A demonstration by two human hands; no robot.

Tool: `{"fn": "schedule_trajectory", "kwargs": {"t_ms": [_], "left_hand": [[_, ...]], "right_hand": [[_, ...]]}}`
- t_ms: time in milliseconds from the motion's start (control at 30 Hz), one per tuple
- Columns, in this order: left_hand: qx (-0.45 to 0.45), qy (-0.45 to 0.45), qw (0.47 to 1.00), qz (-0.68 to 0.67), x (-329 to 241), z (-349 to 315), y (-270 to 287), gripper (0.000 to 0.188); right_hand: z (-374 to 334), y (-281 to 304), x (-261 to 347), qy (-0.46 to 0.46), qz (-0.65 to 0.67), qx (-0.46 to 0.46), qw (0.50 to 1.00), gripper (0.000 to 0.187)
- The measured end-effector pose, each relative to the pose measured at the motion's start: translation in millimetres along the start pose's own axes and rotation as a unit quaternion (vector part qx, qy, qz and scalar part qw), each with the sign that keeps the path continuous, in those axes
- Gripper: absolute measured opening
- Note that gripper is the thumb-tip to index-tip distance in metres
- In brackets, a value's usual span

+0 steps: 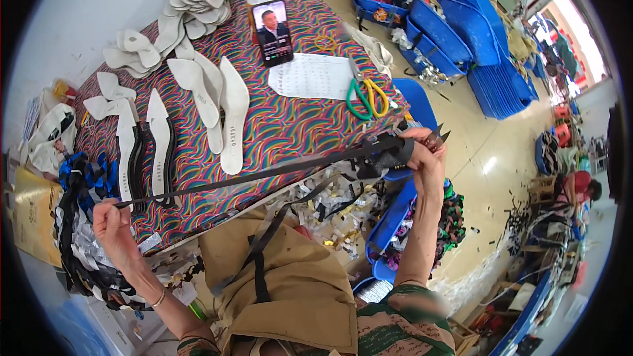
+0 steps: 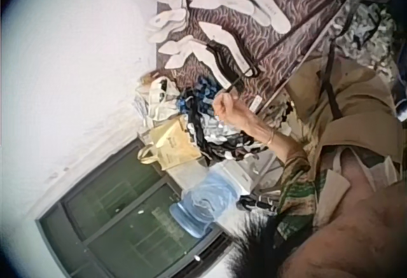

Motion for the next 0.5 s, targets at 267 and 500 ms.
{"fn": "schedule_trajectory", "kwargs": {"t_ms": [267, 500], "left_hand": [[0.111, -0.258, 0.834, 0.475, -35, 7, -76, 0.023], [0.373, -0.061, 0.916, 0.138, -11, -80, -268, 0.034]], "right_hand": [[-40, -56, -12, -0.034, 0.080, 0.118, 0.989, 0.017], [-41, -109, -29, -0.131, 0.112, 0.168, 0.971, 0.019]]}}
Point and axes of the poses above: each hand's wrist, its own z-axis towards the middle knuckle, its own y-axis out of the back of the hand, x = y × z, the point moved 6 cm from there along z, towards the middle knuckle, and after that the axes turned 14 degrees about -y, right-handed, at the moved point
